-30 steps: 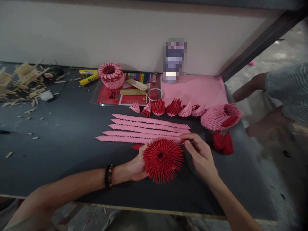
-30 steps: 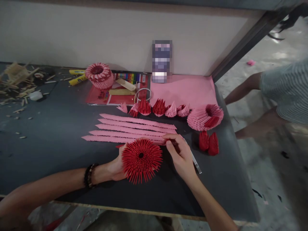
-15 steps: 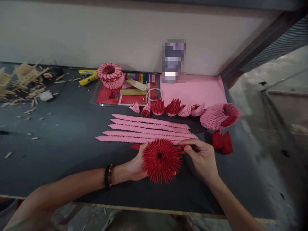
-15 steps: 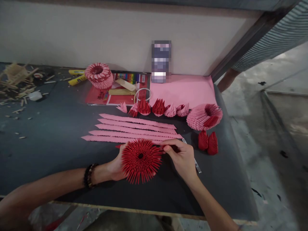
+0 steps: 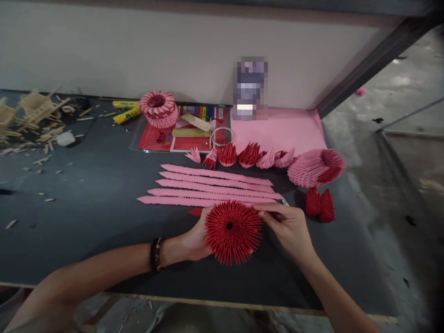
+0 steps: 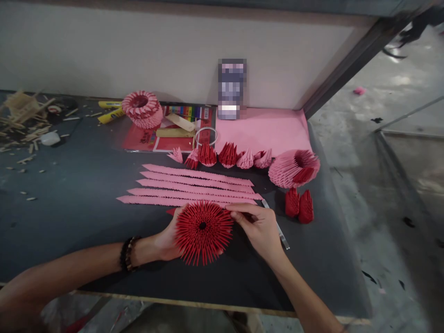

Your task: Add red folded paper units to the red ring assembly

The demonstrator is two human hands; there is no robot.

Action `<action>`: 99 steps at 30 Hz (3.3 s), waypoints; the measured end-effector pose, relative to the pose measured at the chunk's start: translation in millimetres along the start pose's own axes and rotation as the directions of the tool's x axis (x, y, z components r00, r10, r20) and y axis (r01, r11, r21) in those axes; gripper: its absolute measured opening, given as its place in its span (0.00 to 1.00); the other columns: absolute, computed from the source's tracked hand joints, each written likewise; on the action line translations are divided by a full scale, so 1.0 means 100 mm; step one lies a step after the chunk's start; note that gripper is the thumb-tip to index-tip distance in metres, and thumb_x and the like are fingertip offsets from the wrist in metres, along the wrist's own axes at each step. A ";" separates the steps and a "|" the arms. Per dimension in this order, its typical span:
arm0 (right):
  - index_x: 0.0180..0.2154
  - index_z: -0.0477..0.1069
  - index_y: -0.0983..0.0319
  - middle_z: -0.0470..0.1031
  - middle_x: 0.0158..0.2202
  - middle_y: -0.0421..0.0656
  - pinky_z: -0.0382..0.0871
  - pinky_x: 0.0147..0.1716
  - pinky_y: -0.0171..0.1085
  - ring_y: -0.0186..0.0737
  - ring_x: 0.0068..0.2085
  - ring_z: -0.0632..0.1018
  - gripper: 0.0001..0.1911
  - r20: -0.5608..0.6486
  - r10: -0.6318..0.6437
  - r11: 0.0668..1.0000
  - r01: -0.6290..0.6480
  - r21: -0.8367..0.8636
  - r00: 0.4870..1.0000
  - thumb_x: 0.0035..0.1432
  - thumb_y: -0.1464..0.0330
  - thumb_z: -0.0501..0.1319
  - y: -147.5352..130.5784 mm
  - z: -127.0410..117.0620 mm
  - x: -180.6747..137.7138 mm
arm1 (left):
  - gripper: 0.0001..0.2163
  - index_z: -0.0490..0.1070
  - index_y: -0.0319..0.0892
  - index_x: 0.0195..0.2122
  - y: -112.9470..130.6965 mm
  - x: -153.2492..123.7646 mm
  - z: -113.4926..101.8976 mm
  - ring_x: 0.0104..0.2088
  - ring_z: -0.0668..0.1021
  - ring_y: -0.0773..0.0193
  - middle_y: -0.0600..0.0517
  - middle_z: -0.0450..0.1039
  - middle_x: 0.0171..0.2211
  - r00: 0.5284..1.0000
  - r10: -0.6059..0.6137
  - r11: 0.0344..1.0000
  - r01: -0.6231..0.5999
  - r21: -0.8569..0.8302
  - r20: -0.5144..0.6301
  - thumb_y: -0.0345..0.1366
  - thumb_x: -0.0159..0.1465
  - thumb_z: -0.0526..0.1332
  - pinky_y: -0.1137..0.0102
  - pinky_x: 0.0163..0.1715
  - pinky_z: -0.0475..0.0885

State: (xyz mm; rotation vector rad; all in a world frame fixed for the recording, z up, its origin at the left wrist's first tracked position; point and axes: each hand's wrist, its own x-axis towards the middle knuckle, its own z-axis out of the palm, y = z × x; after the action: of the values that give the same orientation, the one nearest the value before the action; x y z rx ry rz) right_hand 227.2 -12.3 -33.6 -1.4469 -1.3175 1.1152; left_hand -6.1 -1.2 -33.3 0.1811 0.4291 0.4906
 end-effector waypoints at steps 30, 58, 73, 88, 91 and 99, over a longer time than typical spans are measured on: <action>0.35 0.85 0.54 0.79 0.28 0.42 0.64 0.28 0.41 0.41 0.27 0.71 0.08 -0.007 -0.056 0.969 0.052 -0.240 0.998 0.61 0.58 0.70 -0.14 0.05 -0.07 | 0.27 0.79 0.40 0.55 -0.07 0.04 -0.07 0.59 0.79 0.48 0.40 0.83 0.50 0.997 -0.001 1.000 0.003 0.027 -0.076 0.56 0.72 0.52 0.54 0.63 0.69; 0.47 0.82 0.55 0.79 0.35 0.40 0.70 0.34 0.36 0.37 0.33 0.76 0.11 -0.045 0.028 0.993 -0.022 0.114 0.999 0.64 0.61 0.69 0.03 0.01 -0.02 | 0.35 0.72 0.42 0.62 -0.02 0.01 -0.13 0.56 0.80 0.47 0.40 0.79 0.55 0.997 -0.054 0.997 0.057 -0.059 0.060 0.63 0.70 0.47 0.49 0.60 0.71; 0.39 0.84 0.53 0.84 0.36 0.40 0.73 0.38 0.36 0.38 0.37 0.80 0.04 0.089 0.023 0.994 -0.032 0.107 0.996 0.64 0.63 0.69 0.12 0.02 -0.01 | 0.31 0.75 0.41 0.58 -0.01 -0.01 -0.03 0.58 0.78 0.47 0.40 0.80 0.52 0.996 -0.087 0.996 0.086 -0.020 -0.037 0.57 0.72 0.45 0.50 0.61 0.69; 0.36 0.84 0.56 0.84 0.34 0.40 0.76 0.38 0.34 0.36 0.36 0.82 0.03 0.126 0.026 0.989 -0.043 0.140 0.992 0.61 0.64 0.72 0.18 -0.01 0.05 | 0.35 0.72 0.39 0.61 -0.03 0.03 -0.13 0.60 0.77 0.46 0.40 0.79 0.54 0.992 -0.086 0.993 0.093 -0.070 0.093 0.61 0.71 0.43 0.49 0.63 0.66; 0.35 0.84 0.56 0.85 0.34 0.40 0.76 0.40 0.35 0.37 0.37 0.83 0.03 0.146 0.015 0.989 -0.036 0.144 0.989 0.62 0.65 0.71 0.19 -0.02 0.06 | 0.35 0.73 0.38 0.60 -0.02 0.01 -0.11 0.59 0.77 0.46 0.40 0.80 0.54 0.996 -0.093 0.994 0.094 -0.064 0.014 0.61 0.71 0.43 0.49 0.63 0.66; 0.36 0.84 0.54 0.85 0.37 0.40 0.77 0.43 0.37 0.39 0.40 0.83 0.03 0.191 -0.024 0.992 -0.001 0.126 0.981 0.63 0.65 0.70 0.17 -0.05 0.08 | 0.33 0.76 0.41 0.58 0.00 -0.01 -0.01 0.58 0.78 0.49 0.42 0.81 0.51 0.994 -0.074 0.997 0.073 -0.018 -0.079 0.60 0.72 0.45 0.52 0.63 0.66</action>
State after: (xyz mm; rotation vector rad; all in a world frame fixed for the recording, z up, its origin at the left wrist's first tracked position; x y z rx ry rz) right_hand 236.5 -5.3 -49.2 -1.2631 -1.3598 1.3331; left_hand -7.5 -1.9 -34.2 0.1311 0.5086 0.4295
